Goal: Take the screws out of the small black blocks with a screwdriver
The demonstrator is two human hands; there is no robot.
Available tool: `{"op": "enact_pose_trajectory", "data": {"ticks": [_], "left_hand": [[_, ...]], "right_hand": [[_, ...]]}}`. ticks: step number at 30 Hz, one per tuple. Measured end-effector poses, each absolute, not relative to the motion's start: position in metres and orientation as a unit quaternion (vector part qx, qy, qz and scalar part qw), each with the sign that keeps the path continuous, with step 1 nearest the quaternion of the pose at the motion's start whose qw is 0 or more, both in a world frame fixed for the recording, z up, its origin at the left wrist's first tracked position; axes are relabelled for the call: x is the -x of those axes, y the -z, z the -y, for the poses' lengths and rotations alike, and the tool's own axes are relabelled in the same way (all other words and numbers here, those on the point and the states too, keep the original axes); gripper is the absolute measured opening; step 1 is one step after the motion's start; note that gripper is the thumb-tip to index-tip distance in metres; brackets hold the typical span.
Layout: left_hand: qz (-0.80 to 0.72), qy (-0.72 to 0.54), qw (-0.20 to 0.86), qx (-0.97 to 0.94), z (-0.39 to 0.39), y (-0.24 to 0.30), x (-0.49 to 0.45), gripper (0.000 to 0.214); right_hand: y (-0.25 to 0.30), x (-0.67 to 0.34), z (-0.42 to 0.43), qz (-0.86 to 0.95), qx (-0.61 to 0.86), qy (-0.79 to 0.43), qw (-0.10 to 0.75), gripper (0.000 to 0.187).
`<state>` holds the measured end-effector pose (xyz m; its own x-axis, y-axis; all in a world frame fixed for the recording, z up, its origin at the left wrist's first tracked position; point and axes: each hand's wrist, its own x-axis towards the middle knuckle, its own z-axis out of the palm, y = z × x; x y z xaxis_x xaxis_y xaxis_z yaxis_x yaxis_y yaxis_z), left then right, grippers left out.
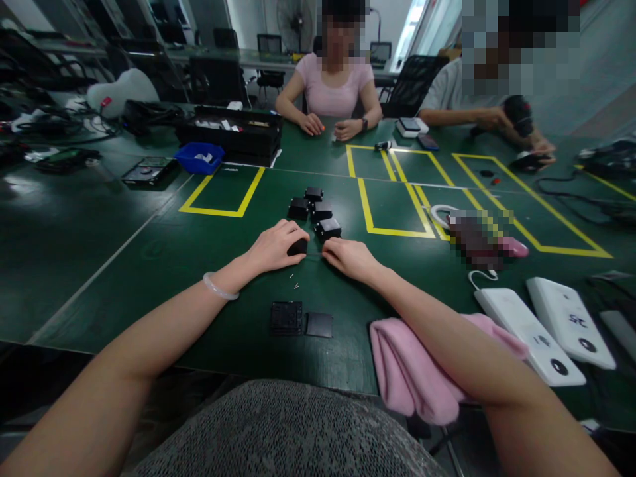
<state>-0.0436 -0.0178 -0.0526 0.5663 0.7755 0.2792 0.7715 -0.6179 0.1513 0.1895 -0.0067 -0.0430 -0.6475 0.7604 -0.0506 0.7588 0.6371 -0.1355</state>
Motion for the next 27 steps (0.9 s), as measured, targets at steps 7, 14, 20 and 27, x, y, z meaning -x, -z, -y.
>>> {"op": "enact_pose_trajectory", "data": {"ticks": [7,14,20,27], "left_hand": [[-0.433,-0.166,0.005,-0.886,0.0176,0.0536,0.0438,0.029],[-0.432,-0.168,0.002,-0.886,0.0165,0.0550,0.0442,0.029],[-0.434,-0.168,0.003,-0.885,0.0174,0.0543,0.0441,0.029],[-0.436,-0.164,0.007,-0.885,0.0178,0.0530,0.0435,0.029]], "right_hand": [[0.0419,-0.1919,0.0060,0.906,0.413,-0.088,0.025,0.024],[0.0443,-0.1902,0.0056,0.908,0.409,-0.088,0.019,0.024],[0.0462,-0.1907,0.0043,0.909,0.408,-0.086,0.021,0.024],[0.0473,-0.1928,0.0039,0.909,0.406,-0.084,0.029,0.023]]}}
